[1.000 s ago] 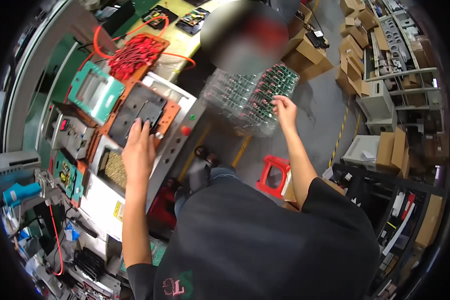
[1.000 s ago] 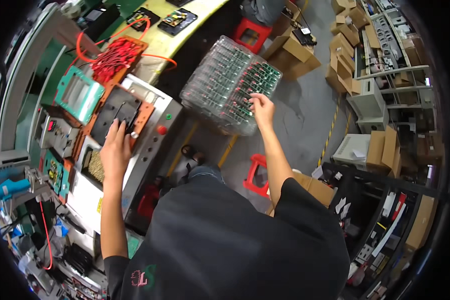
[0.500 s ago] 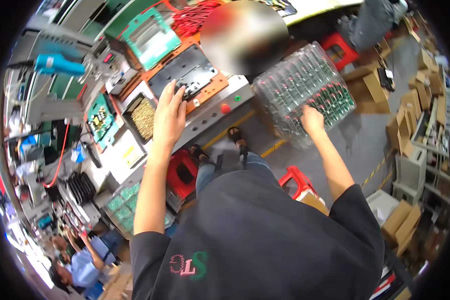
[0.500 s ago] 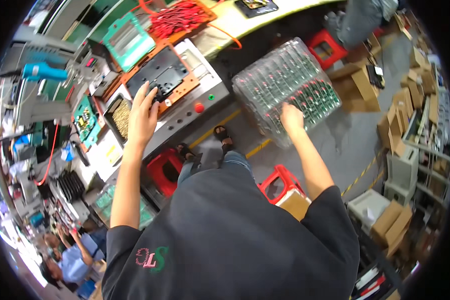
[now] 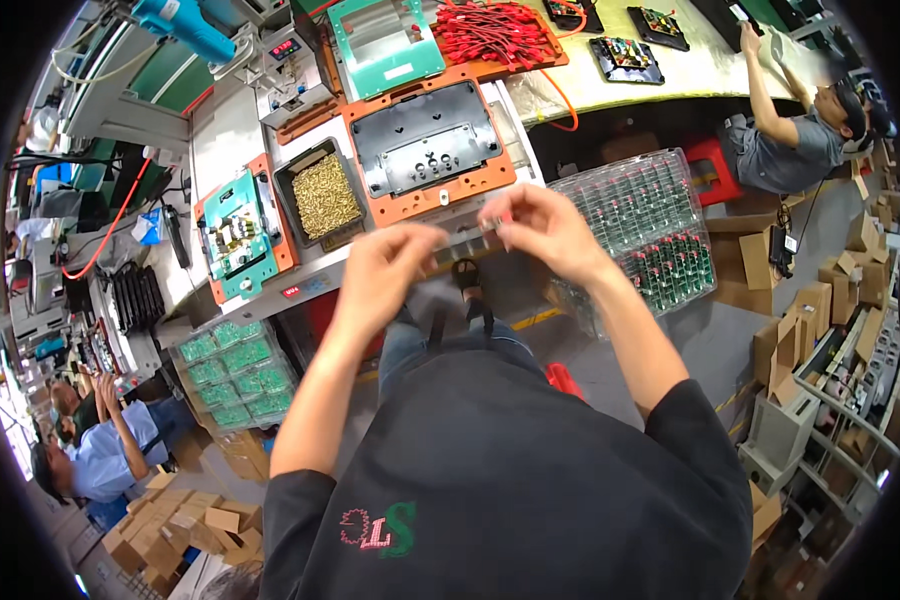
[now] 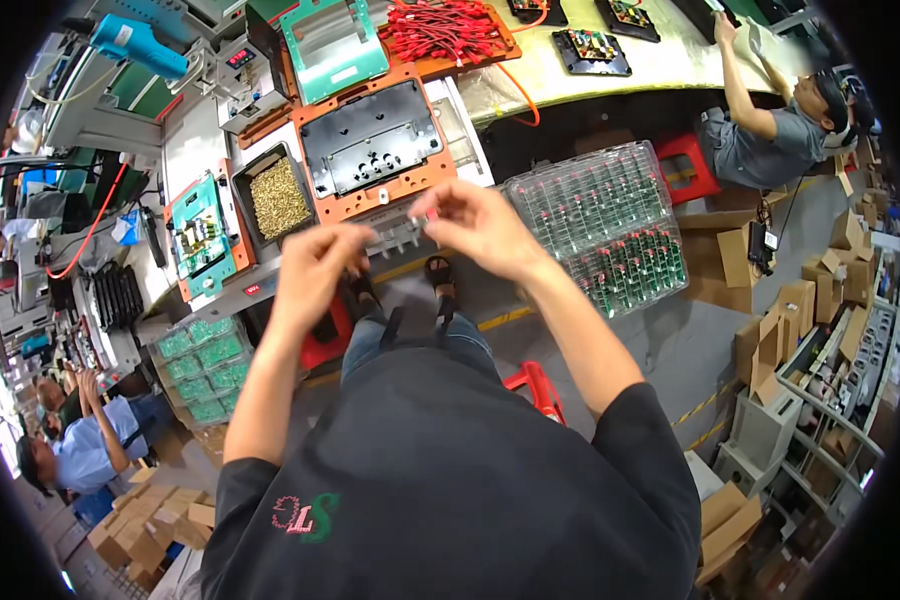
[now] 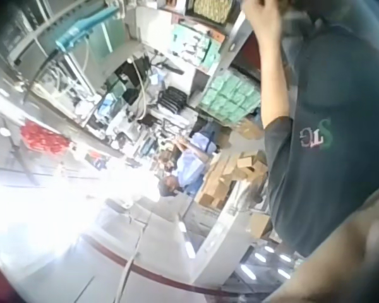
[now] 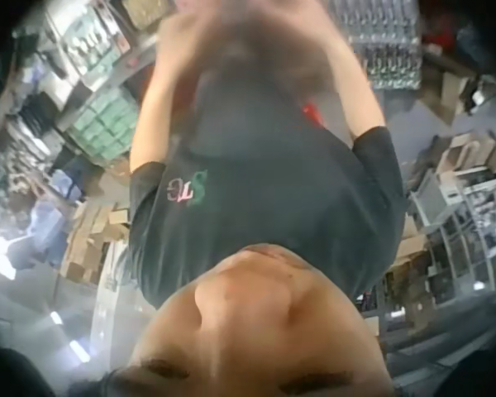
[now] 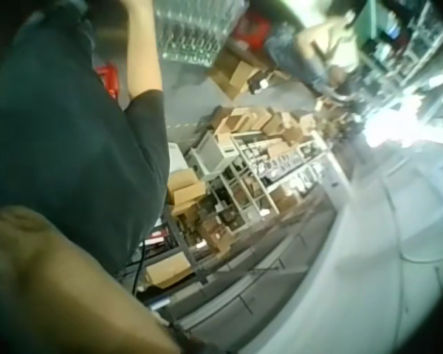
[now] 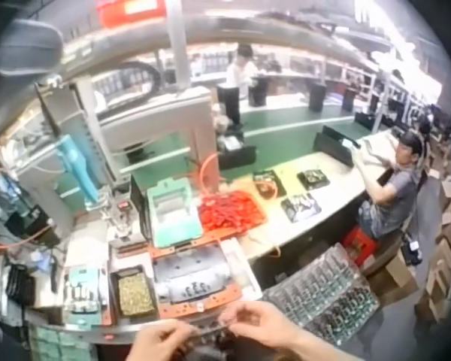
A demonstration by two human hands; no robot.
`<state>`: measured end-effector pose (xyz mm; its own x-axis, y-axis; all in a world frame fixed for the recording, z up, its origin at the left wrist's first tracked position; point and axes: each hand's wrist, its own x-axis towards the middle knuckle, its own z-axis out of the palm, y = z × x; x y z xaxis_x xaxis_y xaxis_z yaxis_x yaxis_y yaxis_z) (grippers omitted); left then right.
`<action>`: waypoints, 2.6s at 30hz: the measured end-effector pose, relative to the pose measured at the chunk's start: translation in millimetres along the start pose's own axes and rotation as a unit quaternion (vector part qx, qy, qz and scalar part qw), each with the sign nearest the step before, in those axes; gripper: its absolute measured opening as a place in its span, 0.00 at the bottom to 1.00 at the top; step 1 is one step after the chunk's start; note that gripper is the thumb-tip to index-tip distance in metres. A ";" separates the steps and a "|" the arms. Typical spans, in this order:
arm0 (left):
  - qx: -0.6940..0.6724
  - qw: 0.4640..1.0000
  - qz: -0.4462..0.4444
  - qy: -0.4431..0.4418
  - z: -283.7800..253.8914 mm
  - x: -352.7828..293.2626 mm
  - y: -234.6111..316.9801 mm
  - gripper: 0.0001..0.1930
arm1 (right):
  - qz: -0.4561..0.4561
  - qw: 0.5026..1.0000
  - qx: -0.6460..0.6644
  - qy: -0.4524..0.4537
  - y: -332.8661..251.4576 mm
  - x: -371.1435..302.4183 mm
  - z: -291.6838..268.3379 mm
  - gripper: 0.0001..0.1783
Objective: Assembling electronic components and printed circuit boards into housings at a factory station.
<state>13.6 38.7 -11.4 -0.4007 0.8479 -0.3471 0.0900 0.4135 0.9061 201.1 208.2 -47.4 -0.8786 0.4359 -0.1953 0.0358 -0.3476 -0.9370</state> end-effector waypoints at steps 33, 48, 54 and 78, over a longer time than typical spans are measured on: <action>0.231 0.893 0.331 0.201 -33.7 71.4 -37.8 0.12 | -0.318 0.864 -0.358 0.158 -23.4 213.2 -44.9 0.25; -0.027 0.995 -0.078 0.051 -36.7 52.3 -33.1 0.19 | -0.204 0.916 -0.339 0.068 4.7 66.4 -3.3 0.27; 0.279 0.915 0.206 0.206 -8.0 36.9 -36.6 0.13 | -0.269 0.837 -0.473 0.058 36.7 61.6 -11.9 0.29; 0.203 0.848 0.350 0.343 -140.1 -39.6 -85.8 0.12 | -0.262 0.921 -0.222 0.184 21.4 33.5 113.7 0.08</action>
<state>-106.1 -76.9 -41.4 -0.5433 0.5979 0.5894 0.7746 0.0865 0.6265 118.3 120.9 -41.0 -0.6129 0.7271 0.3092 -0.0845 0.3288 -0.9406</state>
